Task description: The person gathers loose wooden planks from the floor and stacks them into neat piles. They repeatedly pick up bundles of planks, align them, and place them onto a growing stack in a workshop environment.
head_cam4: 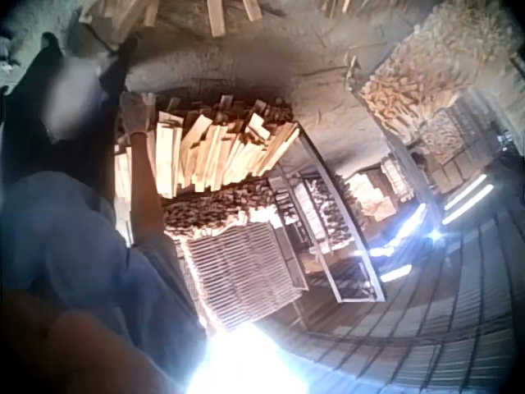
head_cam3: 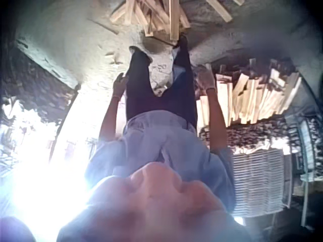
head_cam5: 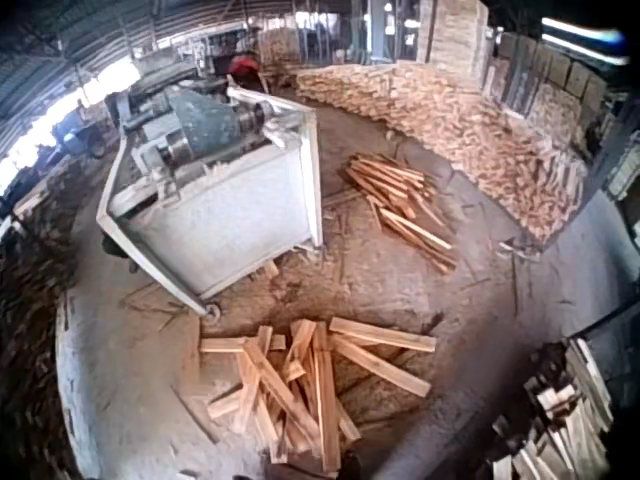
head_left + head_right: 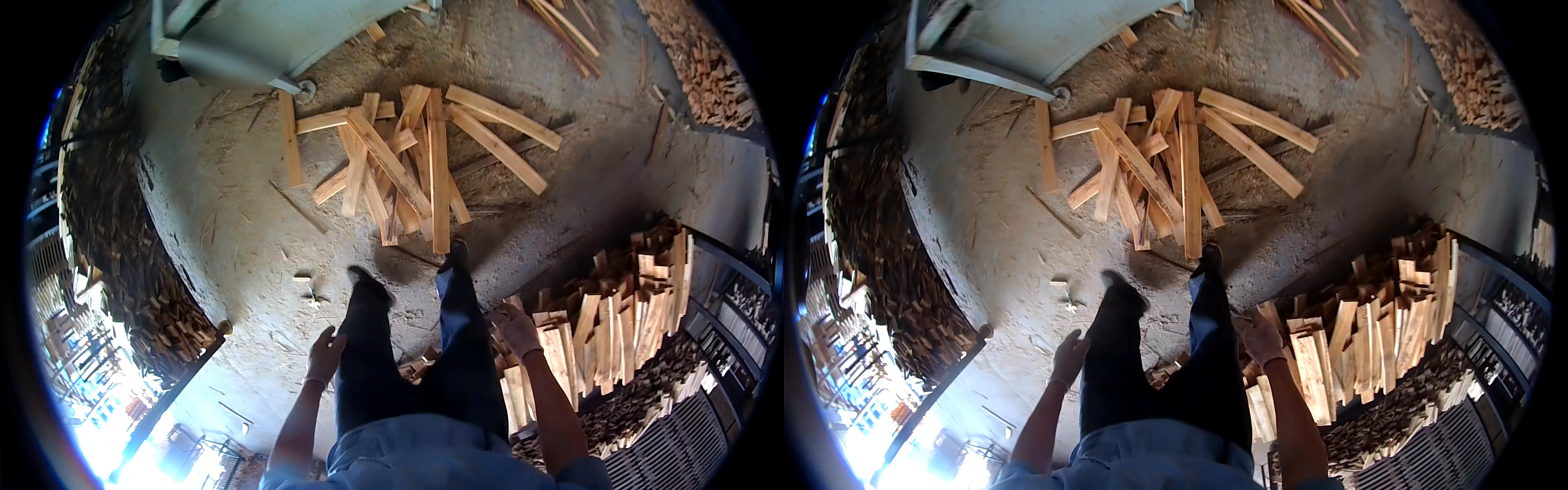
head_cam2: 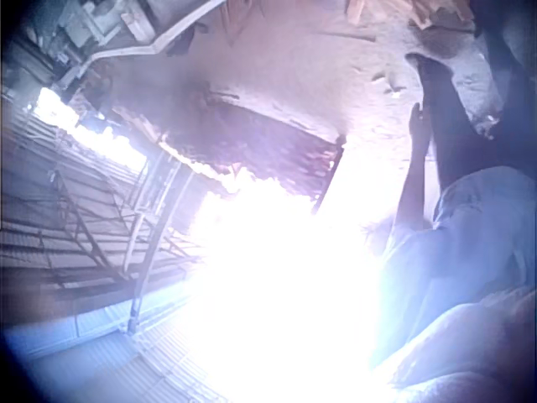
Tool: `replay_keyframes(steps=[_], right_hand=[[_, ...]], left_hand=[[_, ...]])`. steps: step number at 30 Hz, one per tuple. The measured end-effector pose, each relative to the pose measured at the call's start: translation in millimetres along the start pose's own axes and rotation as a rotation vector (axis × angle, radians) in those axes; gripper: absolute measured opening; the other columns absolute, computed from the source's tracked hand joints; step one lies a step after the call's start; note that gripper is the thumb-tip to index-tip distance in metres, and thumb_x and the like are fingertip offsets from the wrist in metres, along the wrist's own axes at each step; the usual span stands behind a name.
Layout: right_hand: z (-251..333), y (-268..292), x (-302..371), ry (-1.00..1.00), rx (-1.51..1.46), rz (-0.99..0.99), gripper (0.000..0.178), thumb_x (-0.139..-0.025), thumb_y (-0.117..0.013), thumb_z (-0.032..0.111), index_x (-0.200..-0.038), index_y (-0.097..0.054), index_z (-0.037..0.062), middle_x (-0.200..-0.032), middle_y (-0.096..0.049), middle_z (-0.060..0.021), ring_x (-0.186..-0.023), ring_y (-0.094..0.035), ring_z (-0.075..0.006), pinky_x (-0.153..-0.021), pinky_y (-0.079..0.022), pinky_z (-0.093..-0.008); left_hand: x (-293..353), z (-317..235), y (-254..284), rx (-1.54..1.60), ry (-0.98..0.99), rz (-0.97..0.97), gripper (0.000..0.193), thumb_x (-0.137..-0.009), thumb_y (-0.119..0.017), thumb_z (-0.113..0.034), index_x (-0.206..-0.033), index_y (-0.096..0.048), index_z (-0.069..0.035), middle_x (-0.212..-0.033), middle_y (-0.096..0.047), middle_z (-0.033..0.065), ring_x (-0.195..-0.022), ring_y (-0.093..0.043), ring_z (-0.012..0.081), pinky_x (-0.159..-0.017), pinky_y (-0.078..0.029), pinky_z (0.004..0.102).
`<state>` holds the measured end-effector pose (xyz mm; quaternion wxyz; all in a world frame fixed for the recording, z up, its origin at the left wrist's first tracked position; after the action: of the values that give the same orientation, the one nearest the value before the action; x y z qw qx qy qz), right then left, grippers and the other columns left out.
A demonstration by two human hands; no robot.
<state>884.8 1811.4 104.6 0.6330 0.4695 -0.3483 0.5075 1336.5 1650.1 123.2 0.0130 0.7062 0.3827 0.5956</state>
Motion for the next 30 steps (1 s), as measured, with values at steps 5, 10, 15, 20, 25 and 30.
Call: replay_keyframes(steps=[5,10,15,20,25,30], right_hand=[[-37.8,-60.6,-108.0,0.092,0.05,-0.035,0.055,-0.093,-0.072,0.038,-0.134,-0.063,0.0026,-0.128,-0.07,-0.0206,-0.121,-0.066,-0.0357,-0.102,-0.052,-0.0413],[10.5,-123.3,-228.6,0.344,0.25,-0.109,0.063,-0.087,-0.077,0.035,-0.136,-0.056,0.0009,-0.118,-0.069,-0.0228,-0.111,-0.067,-0.0401,-0.095,-0.054,-0.0469],[104.9,-174.1,-327.0,0.857,0.549,-0.595,0.085,-0.087,-0.078,0.042,-0.147,-0.04,-0.0036,-0.123,-0.062,-0.0222,-0.11,-0.066,-0.0371,-0.093,-0.055,-0.0455],[144.3,-191.9,-424.0,0.579,0.863,-0.686,0.075,-0.087,-0.078,0.036,-0.143,-0.042,0.0025,-0.121,-0.066,-0.0164,-0.107,-0.069,-0.0326,-0.087,-0.056,-0.0457],[147.1,-181.2,-450.0,0.485,0.833,-0.407,0.062,-0.075,-0.084,0.031,-0.125,-0.055,0.007,-0.096,-0.07,-0.0113,-0.084,-0.073,-0.0314,-0.072,-0.059,-0.0404],[146.3,-106.6,-430.2,0.519,0.304,-0.327,0.043,-0.079,-0.073,0.018,-0.117,-0.057,0.0043,-0.089,-0.067,-0.0116,-0.085,-0.072,-0.0288,-0.076,-0.061,-0.0427]], left_hand=[[-164.6,-50.9,-54.1,-0.162,-0.246,0.034,0.07,-0.092,-0.071,-0.042,-0.142,-0.055,0.004,-0.135,-0.064,0.0252,-0.127,-0.061,0.0382,-0.107,-0.047,0.044],[-365.8,-58.5,-71.0,-0.301,-0.245,-0.111,0.117,-0.079,-0.081,-0.059,-0.157,-0.027,0.009,-0.152,-0.044,0.0353,-0.144,-0.043,0.0444,-0.119,-0.036,0.0431],[-474.7,-111.9,-101.7,-0.184,-0.193,-0.233,0.144,-0.066,-0.086,-0.067,-0.165,-0.004,-0.001,-0.162,-0.025,0.0364,-0.148,-0.036,0.0482,-0.12,-0.034,0.0484],[-498.0,-127.5,-114.4,-0.396,0.0,-0.322,0.148,-0.061,-0.086,-0.07,-0.166,-0.002,-0.007,-0.15,-0.035,0.038,-0.138,-0.043,0.049,-0.112,-0.043,0.0516],[-508.8,-114.4,-94.3,-0.479,-0.061,-0.307,0.132,-0.067,-0.084,-0.045,-0.165,-0.006,-0.004,-0.135,-0.054,0.0318,-0.121,-0.061,0.0421,-0.103,-0.051,0.046],[-510.9,-103.9,-60.8,-0.387,-0.226,-0.362,0.117,-0.065,-0.085,-0.027,-0.16,-0.022,0.002,-0.123,-0.067,0.0281,-0.112,-0.068,0.0408,-0.1,-0.055,0.0428]])
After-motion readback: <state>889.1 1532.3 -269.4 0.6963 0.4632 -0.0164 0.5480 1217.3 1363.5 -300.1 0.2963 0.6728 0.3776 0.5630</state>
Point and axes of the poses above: each hand's wrist, its own x-axis away from the middle knuckle, its own y-axis out of the back of the hand, z = x × y, the point moved 7 cm from there along -x, towards the middle knuckle
